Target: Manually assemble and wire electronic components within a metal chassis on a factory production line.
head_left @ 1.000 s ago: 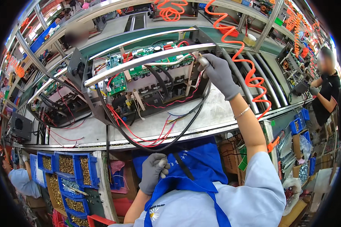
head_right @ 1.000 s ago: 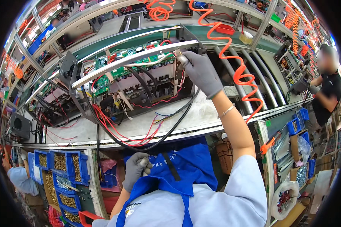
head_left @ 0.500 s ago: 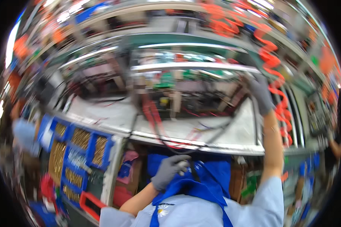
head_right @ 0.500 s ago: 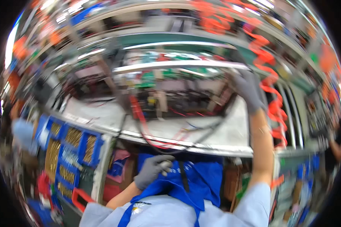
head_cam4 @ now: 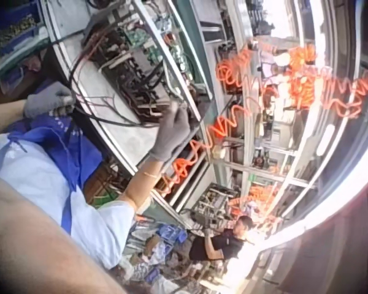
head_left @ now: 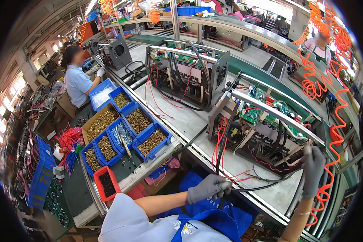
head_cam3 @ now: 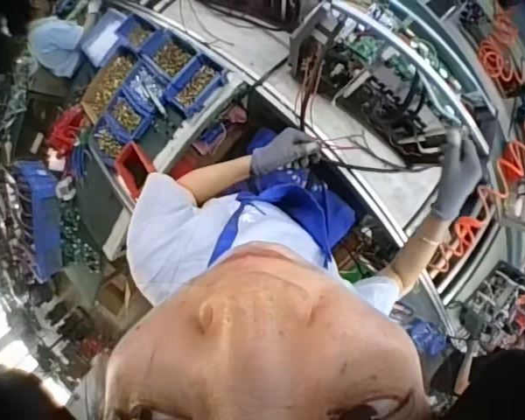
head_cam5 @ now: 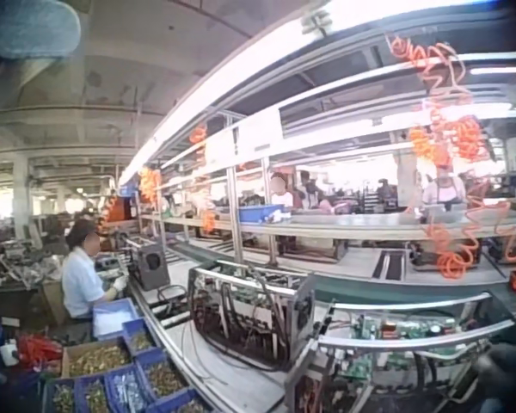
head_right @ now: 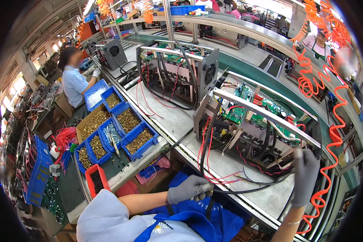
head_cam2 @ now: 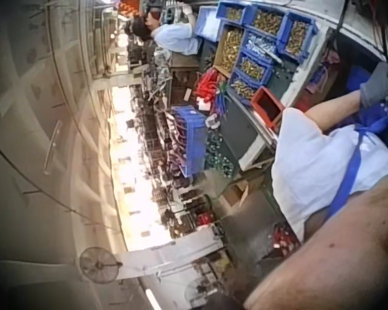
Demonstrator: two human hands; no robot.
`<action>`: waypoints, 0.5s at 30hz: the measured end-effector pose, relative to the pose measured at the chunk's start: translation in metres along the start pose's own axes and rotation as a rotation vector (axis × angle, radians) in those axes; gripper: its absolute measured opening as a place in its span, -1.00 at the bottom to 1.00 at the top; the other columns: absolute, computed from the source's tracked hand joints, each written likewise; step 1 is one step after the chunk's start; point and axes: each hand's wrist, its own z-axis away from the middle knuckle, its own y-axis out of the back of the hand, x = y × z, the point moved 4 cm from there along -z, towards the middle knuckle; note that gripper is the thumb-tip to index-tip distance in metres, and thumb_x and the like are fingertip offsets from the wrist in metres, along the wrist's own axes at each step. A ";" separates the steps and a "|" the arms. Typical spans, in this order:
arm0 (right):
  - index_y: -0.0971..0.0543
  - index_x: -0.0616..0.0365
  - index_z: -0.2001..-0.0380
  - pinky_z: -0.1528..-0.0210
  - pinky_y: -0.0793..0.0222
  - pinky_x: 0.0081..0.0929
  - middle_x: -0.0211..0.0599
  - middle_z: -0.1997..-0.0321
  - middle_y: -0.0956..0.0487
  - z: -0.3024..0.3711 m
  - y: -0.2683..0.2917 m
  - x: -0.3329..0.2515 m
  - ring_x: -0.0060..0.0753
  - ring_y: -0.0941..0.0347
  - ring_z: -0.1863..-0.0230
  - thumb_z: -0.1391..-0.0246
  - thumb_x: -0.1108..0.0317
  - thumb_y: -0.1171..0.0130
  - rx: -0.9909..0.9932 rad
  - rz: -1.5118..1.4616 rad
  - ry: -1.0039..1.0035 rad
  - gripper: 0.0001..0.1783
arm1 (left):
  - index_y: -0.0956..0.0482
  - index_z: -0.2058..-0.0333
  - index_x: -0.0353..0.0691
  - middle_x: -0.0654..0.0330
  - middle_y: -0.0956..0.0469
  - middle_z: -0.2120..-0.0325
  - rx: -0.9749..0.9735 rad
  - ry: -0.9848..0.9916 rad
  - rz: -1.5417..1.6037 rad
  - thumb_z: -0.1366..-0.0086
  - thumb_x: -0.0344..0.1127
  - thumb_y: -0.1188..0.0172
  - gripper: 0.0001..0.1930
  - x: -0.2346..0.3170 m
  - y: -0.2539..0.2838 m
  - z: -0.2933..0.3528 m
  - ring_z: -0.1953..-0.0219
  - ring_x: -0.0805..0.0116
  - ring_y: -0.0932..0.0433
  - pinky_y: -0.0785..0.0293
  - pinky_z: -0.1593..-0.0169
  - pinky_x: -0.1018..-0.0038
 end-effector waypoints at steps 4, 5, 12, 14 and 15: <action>-0.57 0.23 0.34 0.44 -0.39 -0.36 -0.18 0.47 -0.57 0.069 -0.069 -0.071 -0.24 -0.50 0.53 -0.10 0.20 -0.22 -0.384 0.137 0.588 -0.72 | -0.58 0.37 -0.25 0.35 -0.43 0.67 0.058 -0.113 -0.075 -0.37 0.13 -0.10 -0.52 0.033 0.002 -0.023 0.64 0.64 -0.37 -0.28 0.58 0.64; -0.55 0.22 0.34 0.41 -0.39 -0.29 -0.13 0.47 -0.55 0.083 -0.078 -0.082 -0.14 -0.51 0.48 -0.11 0.21 -0.21 -0.517 0.165 0.519 -0.74 | -0.59 0.35 -0.27 0.35 -0.42 0.67 0.031 -0.221 -0.083 -0.37 0.13 -0.10 -0.51 0.041 -0.001 -0.030 0.64 0.64 -0.35 -0.27 0.58 0.63; -0.46 0.16 0.41 0.46 -0.31 -0.18 -0.17 0.54 -0.46 0.097 -0.093 -0.086 -0.03 -0.45 0.52 -0.11 0.17 -0.20 -0.542 0.371 0.691 -0.73 | -0.58 0.30 -0.29 0.35 -0.38 0.68 -0.027 -0.428 -0.087 -0.42 0.09 -0.05 -0.53 0.074 -0.016 -0.034 0.63 0.64 -0.27 -0.20 0.57 0.59; -0.46 0.15 0.43 0.47 -0.31 -0.16 -0.16 0.55 -0.46 0.094 -0.093 -0.085 -0.02 -0.45 0.52 -0.10 0.20 -0.20 -0.519 0.392 0.640 -0.75 | -0.58 0.30 -0.29 0.35 -0.38 0.68 -0.064 -0.408 -0.048 -0.42 0.08 -0.05 -0.53 0.076 -0.018 -0.038 0.63 0.64 -0.27 -0.19 0.57 0.59; -0.46 0.15 0.43 0.47 -0.31 -0.16 -0.16 0.55 -0.46 0.094 -0.092 -0.085 -0.02 -0.45 0.52 -0.10 0.20 -0.20 -0.522 0.396 0.631 -0.75 | -0.59 0.32 -0.31 0.36 -0.42 0.65 -0.070 -0.348 -0.045 -0.41 0.09 -0.05 -0.51 0.072 -0.019 -0.042 0.59 0.65 -0.30 -0.24 0.54 0.59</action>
